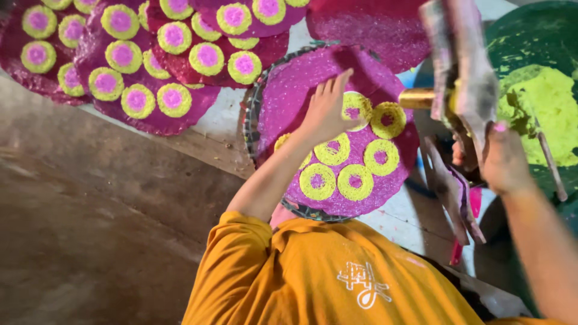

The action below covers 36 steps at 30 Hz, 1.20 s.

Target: The person prepares colored dough discs by applying small yellow circles of dough onto larger pink dough bases using a custom wooden press tool. They scoop yellow dough from a green bowl, apply it to the tool, and then press the pattern onto pink discs situated on a workspace.

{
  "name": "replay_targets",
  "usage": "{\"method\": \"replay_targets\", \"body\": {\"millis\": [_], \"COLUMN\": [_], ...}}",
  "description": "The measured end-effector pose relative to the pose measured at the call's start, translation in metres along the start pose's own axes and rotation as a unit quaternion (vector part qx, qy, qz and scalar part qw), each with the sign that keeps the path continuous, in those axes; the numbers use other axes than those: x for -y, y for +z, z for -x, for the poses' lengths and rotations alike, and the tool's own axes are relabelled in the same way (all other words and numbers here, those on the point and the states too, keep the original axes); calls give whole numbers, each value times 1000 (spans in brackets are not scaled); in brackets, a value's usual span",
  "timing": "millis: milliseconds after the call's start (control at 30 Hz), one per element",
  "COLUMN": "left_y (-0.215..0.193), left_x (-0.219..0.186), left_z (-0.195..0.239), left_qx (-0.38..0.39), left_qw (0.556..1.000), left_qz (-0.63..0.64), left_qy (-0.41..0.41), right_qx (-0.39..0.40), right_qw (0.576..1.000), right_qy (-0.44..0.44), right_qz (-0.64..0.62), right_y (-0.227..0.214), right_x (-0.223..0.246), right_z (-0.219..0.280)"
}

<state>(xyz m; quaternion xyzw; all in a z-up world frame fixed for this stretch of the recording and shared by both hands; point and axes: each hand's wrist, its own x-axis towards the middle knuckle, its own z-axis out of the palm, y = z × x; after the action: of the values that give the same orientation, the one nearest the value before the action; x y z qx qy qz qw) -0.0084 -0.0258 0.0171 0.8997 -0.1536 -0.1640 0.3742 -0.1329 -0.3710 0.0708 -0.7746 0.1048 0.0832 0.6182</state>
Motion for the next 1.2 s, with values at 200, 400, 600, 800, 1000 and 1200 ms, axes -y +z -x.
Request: {"method": "replay_targets", "body": {"millis": [200,400,600,800,1000,1200], "left_y": [13,22,6,-55,-74,-42], "left_x": [-11,0,-17,15,77,109], "left_z": [13,15,15,40,57,72], "left_qx": [-9,-58,-40,-165,-74,-223], "left_qw": [985,982,985,984,983,948], "left_qz": [-170,-169,-163,-61,-145,-227], "left_qy": [26,62,41,24,-83,-16], "right_qx": [-9,-70,-71,-49,-9,44], "right_qw": [969,964,954,952,963,967], "right_qy": [-58,-39,-53,-38,-33,-33], "right_qz": [-240,-254,-287,-299,-268,-247], "right_y": [31,40,34,39,68,100], "right_x": [-52,-78,-78,-66,-53,-43], "right_z": [44,72,80,89,74,54]}}
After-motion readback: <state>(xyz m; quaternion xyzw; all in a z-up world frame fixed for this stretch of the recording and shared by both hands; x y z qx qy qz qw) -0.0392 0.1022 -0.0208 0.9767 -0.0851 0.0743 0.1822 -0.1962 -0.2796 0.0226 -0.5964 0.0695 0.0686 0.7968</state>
